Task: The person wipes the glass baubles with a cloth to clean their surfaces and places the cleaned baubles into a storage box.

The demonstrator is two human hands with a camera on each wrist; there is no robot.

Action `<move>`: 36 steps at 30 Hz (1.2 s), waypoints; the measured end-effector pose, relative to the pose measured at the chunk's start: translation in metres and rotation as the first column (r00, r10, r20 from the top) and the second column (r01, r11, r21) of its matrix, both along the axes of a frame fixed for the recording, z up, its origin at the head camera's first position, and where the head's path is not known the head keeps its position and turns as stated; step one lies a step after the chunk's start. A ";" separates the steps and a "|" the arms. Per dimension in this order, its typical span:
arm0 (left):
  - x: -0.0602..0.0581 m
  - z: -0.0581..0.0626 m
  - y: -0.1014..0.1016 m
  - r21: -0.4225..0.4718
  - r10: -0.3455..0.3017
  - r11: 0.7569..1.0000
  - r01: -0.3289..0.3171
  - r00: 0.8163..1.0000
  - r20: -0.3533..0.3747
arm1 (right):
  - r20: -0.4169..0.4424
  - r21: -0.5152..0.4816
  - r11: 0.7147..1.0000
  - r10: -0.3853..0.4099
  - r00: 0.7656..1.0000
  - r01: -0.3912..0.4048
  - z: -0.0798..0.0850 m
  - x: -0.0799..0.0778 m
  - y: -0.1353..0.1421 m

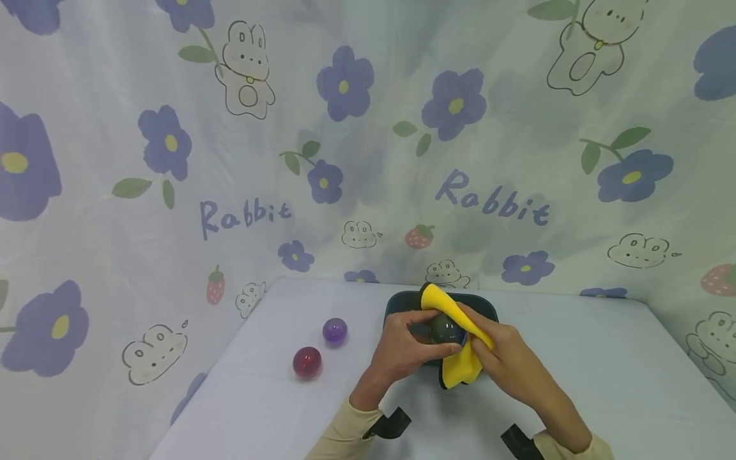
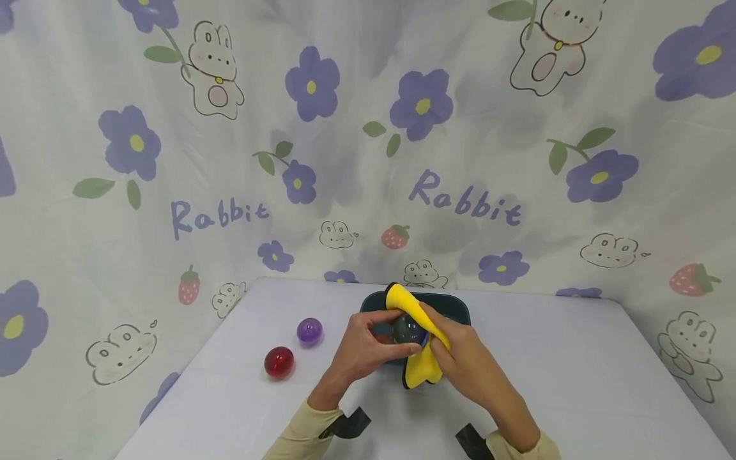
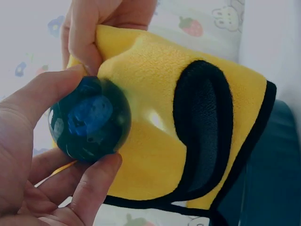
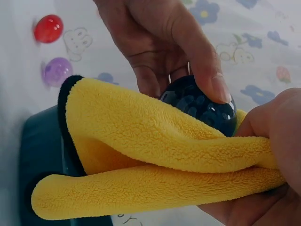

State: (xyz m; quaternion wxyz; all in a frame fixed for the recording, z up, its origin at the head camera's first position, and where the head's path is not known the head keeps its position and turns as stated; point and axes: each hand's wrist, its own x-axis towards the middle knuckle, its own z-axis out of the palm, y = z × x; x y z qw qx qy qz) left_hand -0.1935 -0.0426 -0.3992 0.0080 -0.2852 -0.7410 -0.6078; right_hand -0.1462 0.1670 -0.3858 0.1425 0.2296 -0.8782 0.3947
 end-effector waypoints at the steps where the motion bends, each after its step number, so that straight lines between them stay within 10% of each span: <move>1: 0.000 0.000 0.000 0.002 -0.002 1.000 0.002 1.000 0.000 | 0.002 -0.009 1.000 0.007 1.000 -0.007 0.000 0.000 0.000; 36: -0.007 -0.012 0.005 0.081 0.186 0.978 -0.191 0.980 0.067 | 0.015 -0.036 0.999 -0.038 0.999 0.039 -0.003 0.002 -0.007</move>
